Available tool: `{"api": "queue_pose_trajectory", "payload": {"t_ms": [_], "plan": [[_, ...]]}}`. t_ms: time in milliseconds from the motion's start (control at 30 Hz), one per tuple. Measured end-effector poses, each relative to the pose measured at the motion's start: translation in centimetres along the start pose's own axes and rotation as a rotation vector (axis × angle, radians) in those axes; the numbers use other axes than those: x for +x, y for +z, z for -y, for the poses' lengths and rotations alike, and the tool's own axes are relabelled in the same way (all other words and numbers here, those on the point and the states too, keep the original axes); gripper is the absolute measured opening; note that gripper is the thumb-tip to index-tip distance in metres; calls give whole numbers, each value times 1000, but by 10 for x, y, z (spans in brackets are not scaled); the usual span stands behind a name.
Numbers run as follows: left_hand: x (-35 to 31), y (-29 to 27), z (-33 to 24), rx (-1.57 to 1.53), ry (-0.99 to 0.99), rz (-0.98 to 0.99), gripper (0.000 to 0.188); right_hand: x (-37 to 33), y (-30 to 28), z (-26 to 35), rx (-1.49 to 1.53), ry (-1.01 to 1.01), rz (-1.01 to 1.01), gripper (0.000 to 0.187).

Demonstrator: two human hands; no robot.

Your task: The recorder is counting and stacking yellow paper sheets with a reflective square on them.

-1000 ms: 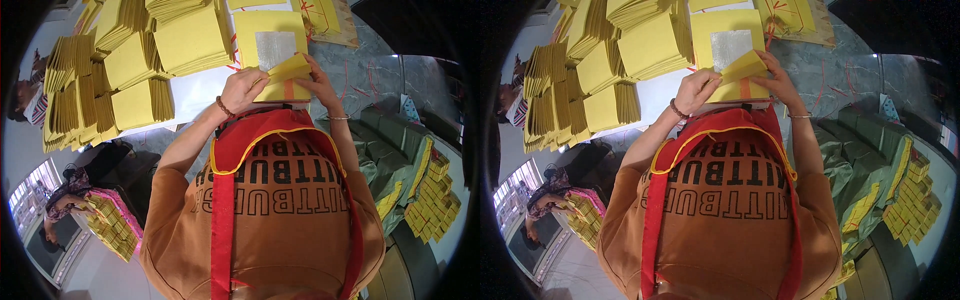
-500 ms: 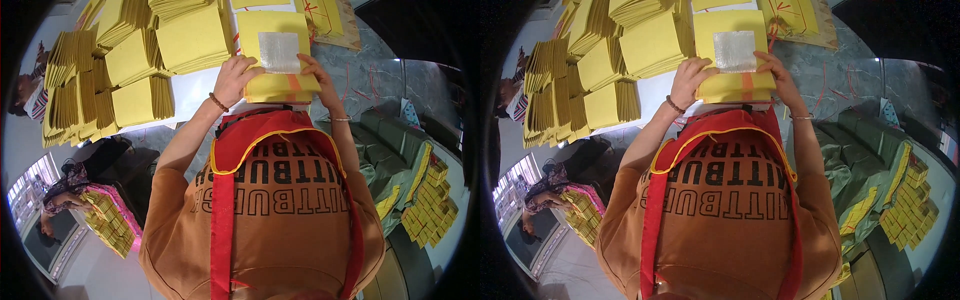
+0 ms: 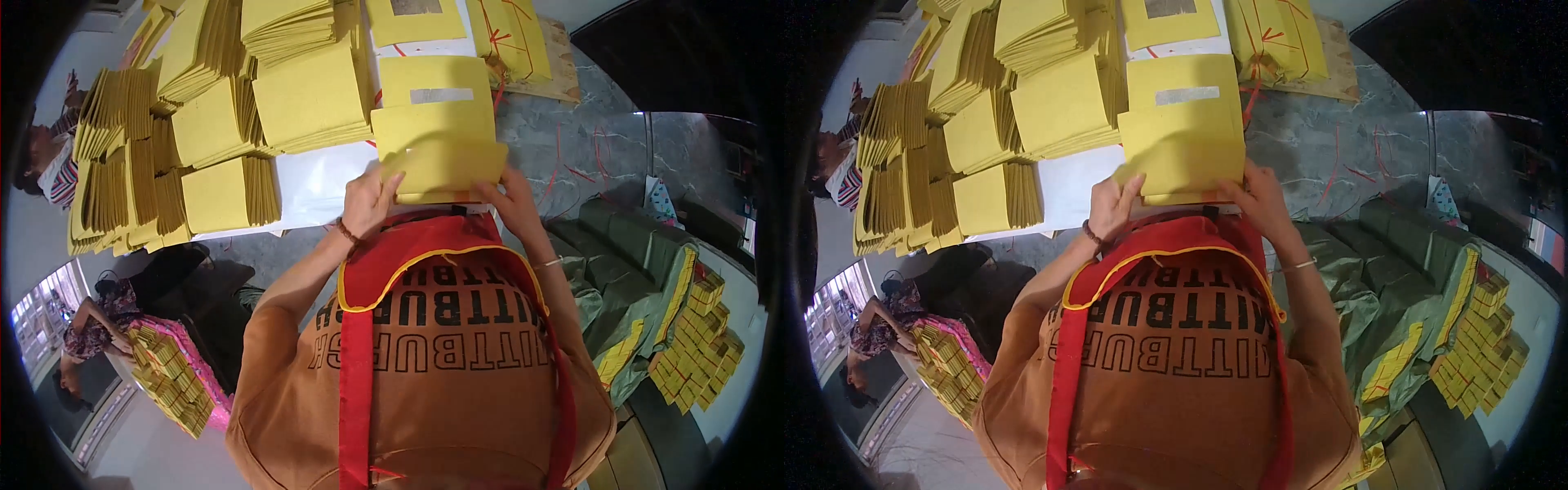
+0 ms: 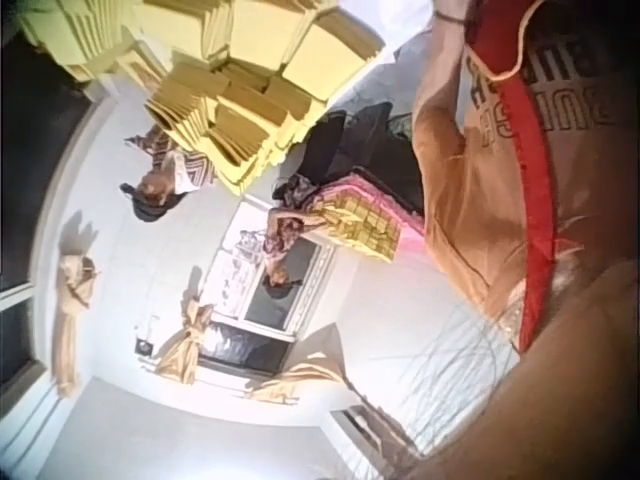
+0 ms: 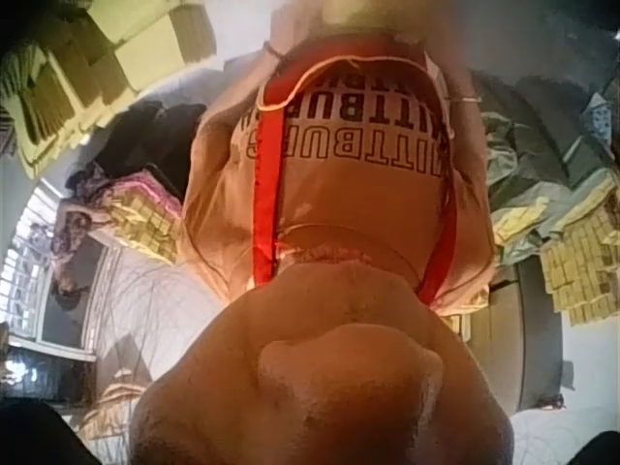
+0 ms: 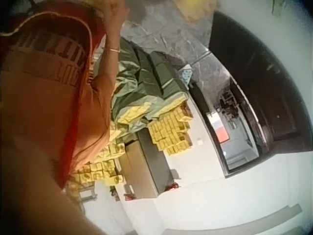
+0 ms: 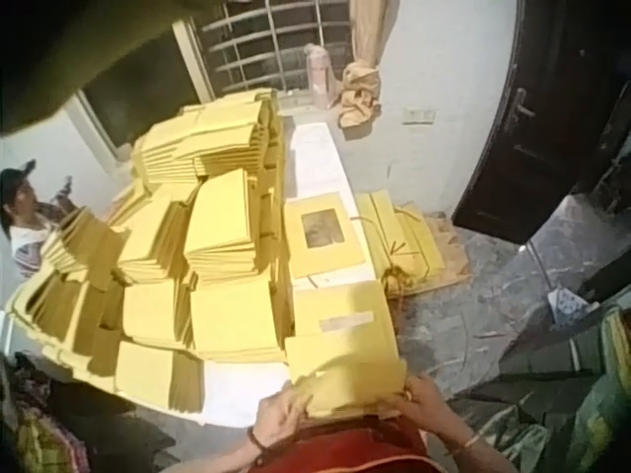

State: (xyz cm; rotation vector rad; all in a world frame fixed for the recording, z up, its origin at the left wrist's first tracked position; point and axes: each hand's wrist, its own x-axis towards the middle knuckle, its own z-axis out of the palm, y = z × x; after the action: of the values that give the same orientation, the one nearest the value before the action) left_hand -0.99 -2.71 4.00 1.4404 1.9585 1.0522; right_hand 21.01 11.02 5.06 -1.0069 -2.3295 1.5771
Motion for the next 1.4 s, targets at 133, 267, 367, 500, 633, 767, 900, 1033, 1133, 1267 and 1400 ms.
{"api": "queue_pose_trajectory", "payload": {"t_ms": [133, 267, 367, 500, 633, 767, 900, 1033, 1133, 1267, 1400], "plan": [[16, 7, 12, -190, -252, 20, 33, 18, 22, 11, 452, 15, -395, 43], [22, 17, 31, -527, -364, 4, 35, 25, 17, 17, 153, -210, -418, 47], [22, 9, 21, -527, -433, 78, 34, 24, 17, 7, 160, -132, -379, 40], [21, -11, -11, -486, -424, 161, 36, 18, 15, 6, 157, -28, -351, 23], [20, -2, 6, -255, -132, 105, 38, 14, 18, 7, 149, 29, -358, 19], [24, -1, -6, 37, -114, 44, 36, 7, 20, 5, 165, -16, -412, 22], [33, 6, -7, 94, -230, 41, 31, 7, 17, 13, 105, -68, -367, 26], [37, 10, 0, -23, -265, 37, 29, 8, 25, 3, 423, 106, -340, 28], [34, 12, 4, -66, -321, 42, 29, 7, 26, 5, 416, 129, -346, 27], [34, 10, -2, -175, -356, -5, 28, 8, 25, 4, 415, 164, -326, 26], [30, 21, 13, -368, -355, -95, 27, 11, 30, 3, 458, 173, -363, 30]]}}
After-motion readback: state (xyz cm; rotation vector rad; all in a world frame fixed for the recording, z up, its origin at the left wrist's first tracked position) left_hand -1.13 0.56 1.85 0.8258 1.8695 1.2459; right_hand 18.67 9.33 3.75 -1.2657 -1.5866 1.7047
